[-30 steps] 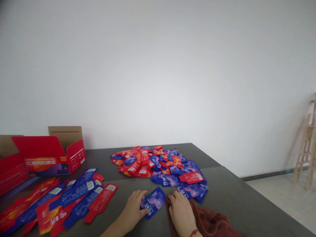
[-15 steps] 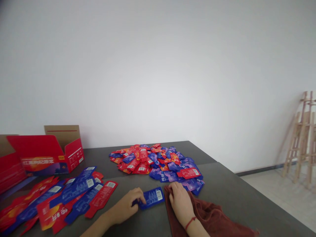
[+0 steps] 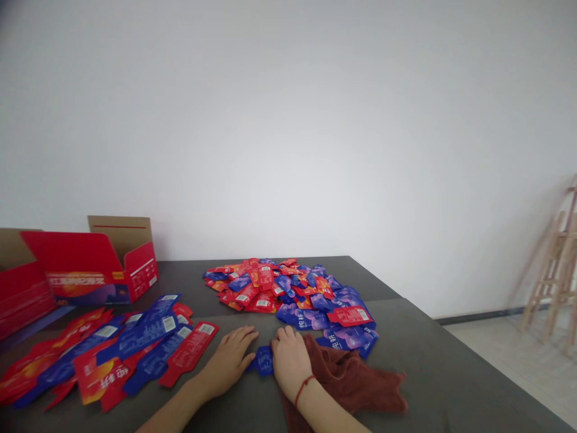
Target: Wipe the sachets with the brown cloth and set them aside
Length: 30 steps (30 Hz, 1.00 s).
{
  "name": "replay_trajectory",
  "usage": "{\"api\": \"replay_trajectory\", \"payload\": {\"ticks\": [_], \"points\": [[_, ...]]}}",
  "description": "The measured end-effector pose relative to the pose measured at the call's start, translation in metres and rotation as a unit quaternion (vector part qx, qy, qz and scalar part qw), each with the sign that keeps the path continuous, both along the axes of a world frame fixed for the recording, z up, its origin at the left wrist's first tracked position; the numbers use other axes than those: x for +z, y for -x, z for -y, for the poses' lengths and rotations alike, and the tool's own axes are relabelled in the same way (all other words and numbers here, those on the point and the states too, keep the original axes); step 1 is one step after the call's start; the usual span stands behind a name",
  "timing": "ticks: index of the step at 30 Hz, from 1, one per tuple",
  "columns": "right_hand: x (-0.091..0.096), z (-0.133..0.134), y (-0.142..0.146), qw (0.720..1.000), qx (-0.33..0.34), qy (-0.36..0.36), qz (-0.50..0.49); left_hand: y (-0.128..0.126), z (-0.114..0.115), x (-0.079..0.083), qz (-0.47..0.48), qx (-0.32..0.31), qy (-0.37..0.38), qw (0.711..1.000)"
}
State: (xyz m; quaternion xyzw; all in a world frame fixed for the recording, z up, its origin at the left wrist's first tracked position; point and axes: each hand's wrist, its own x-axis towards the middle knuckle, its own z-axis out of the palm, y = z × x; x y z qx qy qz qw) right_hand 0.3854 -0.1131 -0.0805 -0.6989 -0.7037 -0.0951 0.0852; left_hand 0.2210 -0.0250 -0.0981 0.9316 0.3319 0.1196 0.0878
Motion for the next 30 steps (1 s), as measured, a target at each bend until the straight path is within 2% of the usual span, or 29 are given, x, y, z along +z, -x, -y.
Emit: {"api": "replay_trajectory", "payload": {"ticks": [4, 7, 9, 12, 15, 19, 21, 24, 30], "points": [[0.001, 0.007, 0.011, 0.999, 0.052, 0.004, 0.004, 0.000, 0.000, 0.001, -0.010, -0.002, 0.001, 1.000], [-0.003, 0.026, -0.004, 0.993, 0.113, -0.007, -0.026, 0.001, -0.002, -0.001, -0.011, -0.002, 0.002, 1.000], [-0.007, 0.039, -0.019, 0.994, 0.097, -0.020, -0.046, 0.001, -0.002, -0.001, -0.007, -0.002, 0.001, 1.000], [-0.009, 0.044, -0.028, 0.998, 0.025, -0.035, -0.053, 0.000, -0.002, -0.001, -0.006, -0.001, 0.002, 1.000], [-0.009, 0.031, -0.010, 0.999, -0.004, -0.026, -0.037, -0.001, -0.002, -0.001, -0.004, 0.002, 0.001, 1.000], [-0.008, 0.011, 0.029, 0.999, 0.036, 0.004, 0.001, -0.001, -0.003, -0.005, 0.003, -0.002, -0.010, 1.000], [-0.009, 0.010, 0.037, 0.998, 0.061, 0.008, 0.003, 0.000, -0.005, -0.008, 0.006, -0.005, -0.017, 1.000], [-0.010, 0.022, 0.024, 0.997, 0.078, -0.005, -0.021, 0.000, -0.007, -0.010, 0.007, -0.005, -0.021, 1.000], [-0.019, 0.057, -0.025, 0.999, 0.037, -0.029, -0.022, -0.001, -0.003, -0.004, 0.006, 0.001, -0.012, 1.000]]}}
